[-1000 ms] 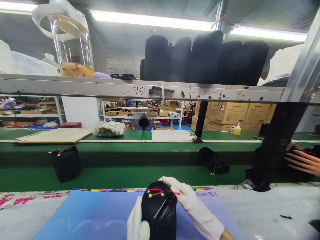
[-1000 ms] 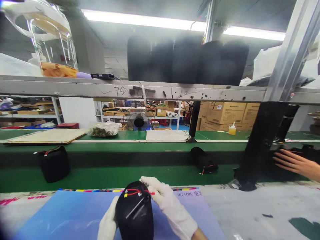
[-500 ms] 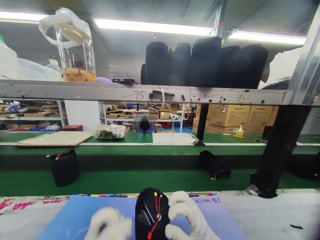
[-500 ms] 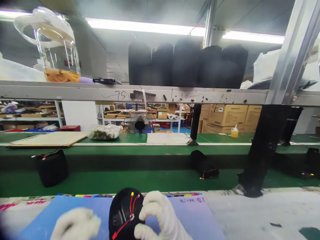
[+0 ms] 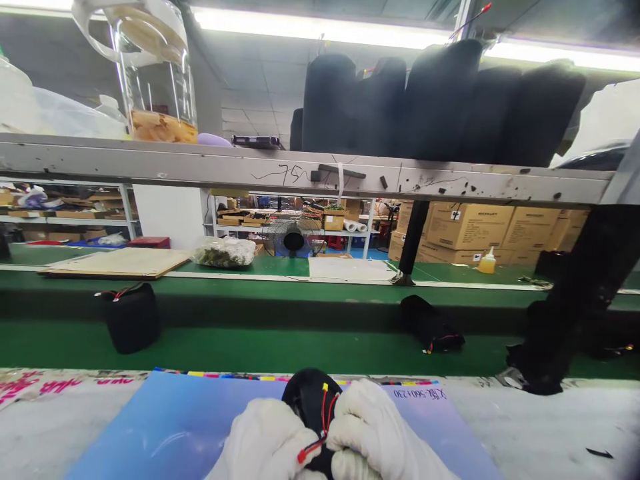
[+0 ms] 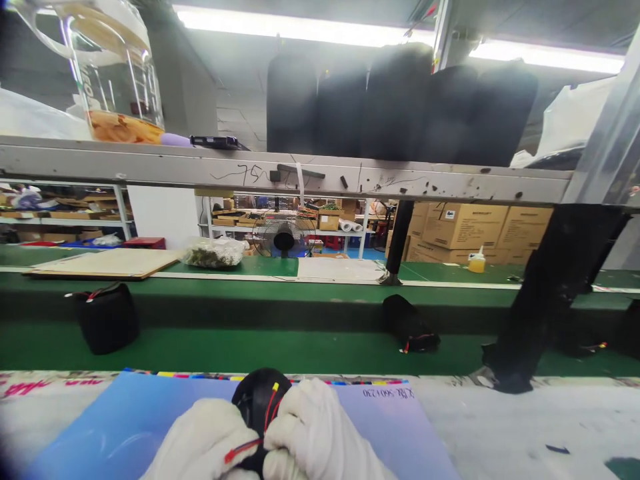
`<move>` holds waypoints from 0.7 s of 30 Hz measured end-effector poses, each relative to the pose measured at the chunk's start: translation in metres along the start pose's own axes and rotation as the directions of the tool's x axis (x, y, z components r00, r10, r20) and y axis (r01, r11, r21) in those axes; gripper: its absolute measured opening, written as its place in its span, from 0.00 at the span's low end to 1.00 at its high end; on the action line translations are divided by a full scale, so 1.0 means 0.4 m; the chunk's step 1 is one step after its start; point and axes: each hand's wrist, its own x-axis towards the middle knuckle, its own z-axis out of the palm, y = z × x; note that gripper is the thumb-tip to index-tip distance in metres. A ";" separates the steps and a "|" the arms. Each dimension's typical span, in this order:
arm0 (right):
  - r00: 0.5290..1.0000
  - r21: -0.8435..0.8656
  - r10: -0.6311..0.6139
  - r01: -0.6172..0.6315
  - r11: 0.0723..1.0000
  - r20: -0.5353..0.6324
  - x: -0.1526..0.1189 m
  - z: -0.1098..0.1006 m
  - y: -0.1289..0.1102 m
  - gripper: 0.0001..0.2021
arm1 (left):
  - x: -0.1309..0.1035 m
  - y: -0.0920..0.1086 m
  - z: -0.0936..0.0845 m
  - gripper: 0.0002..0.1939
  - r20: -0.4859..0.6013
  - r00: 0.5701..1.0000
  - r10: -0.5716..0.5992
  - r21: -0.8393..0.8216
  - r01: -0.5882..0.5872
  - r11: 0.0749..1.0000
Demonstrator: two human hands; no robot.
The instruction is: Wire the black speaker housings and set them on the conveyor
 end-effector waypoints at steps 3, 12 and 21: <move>0.997 0.002 0.033 -0.033 0.999 -0.068 -0.005 0.005 0.002 0.10 | 0.053 -0.028 -0.012 0.23 -0.168 0.975 0.148 -0.077 -0.162 0.984; 0.968 -0.061 -0.085 0.072 0.996 -0.235 -0.010 0.047 0.015 0.16 | -0.016 -0.049 0.028 0.15 0.093 0.983 -0.157 -0.533 0.182 0.827; 0.949 -0.083 -0.042 0.017 0.996 -0.312 -0.018 0.067 0.015 0.13 | -0.025 -0.095 -0.064 0.07 -0.158 0.853 -0.498 -0.723 0.243 0.647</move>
